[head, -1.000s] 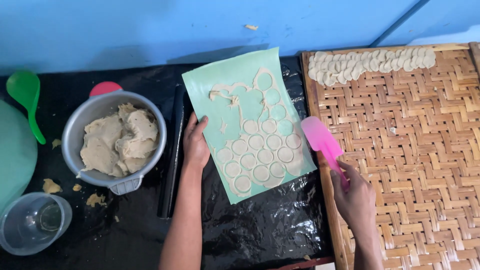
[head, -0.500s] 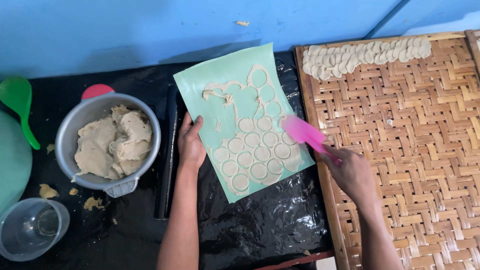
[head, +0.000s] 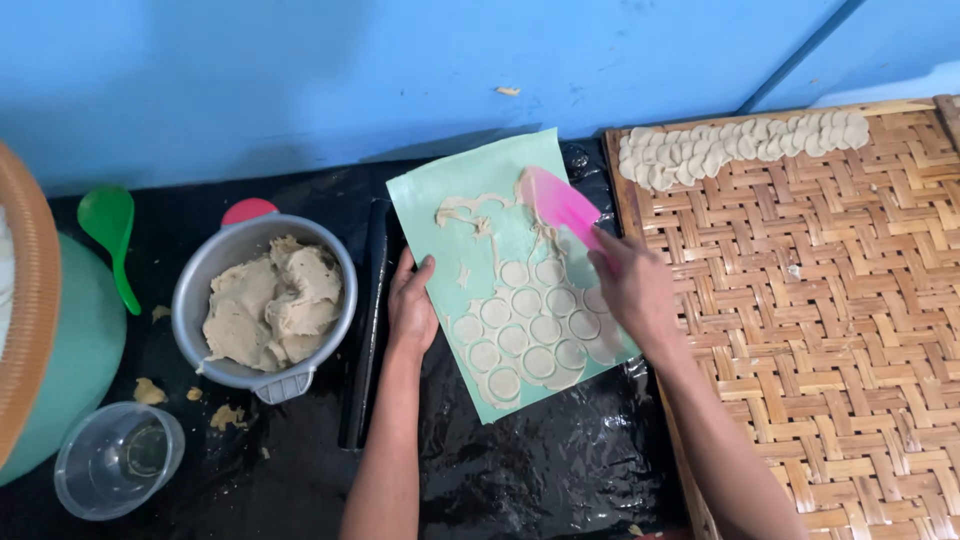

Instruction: Using a spatula to move cut-out dough circles from a mat to a tray, then rolling out more dough.

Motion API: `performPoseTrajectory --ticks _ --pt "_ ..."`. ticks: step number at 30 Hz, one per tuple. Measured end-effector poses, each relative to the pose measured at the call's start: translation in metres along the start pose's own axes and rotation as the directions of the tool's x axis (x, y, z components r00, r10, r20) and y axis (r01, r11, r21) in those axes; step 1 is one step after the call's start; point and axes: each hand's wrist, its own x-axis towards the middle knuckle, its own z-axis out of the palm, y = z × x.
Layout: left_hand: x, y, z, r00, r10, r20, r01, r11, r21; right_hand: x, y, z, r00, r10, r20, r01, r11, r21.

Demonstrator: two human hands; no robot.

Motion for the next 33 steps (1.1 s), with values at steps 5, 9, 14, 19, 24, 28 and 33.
performPoseTrajectory --ticks 5,9,14,19,24,28,33 --pt "-0.001 0.002 -0.001 1.0 0.003 0.018 -0.002 1.0 -0.019 -0.022 -0.024 -0.019 0.987 -0.156 -0.042 0.157 0.987 0.018" --pt "-0.01 0.017 0.015 0.993 -0.066 0.094 0.064 0.998 0.022 -0.045 -0.012 -0.037 0.99 -0.123 -0.073 0.129 0.988 0.087" --pt "-0.013 0.018 0.012 0.969 -0.209 0.134 0.199 0.976 0.088 -0.075 0.021 -0.049 0.998 0.011 -0.062 -0.002 0.989 0.146" --pt "-0.008 -0.005 -0.008 0.968 -0.244 0.056 0.243 0.97 0.011 -0.107 0.043 -0.051 0.994 0.101 -0.036 -0.095 0.985 0.142" --pt "-0.003 0.003 0.009 0.992 -0.125 0.025 0.126 0.991 -0.048 -0.116 0.033 -0.076 0.974 0.227 0.001 -0.227 0.973 -0.036" --pt "0.005 0.004 0.009 0.997 -0.051 0.063 0.053 0.998 -0.033 -0.119 0.033 -0.085 0.964 0.257 0.061 -0.245 0.956 -0.163" --pt "0.009 -0.001 0.0 0.998 -0.061 0.028 0.062 0.998 -0.025 -0.118 0.028 -0.083 0.944 0.306 0.123 -0.269 0.93 -0.249"
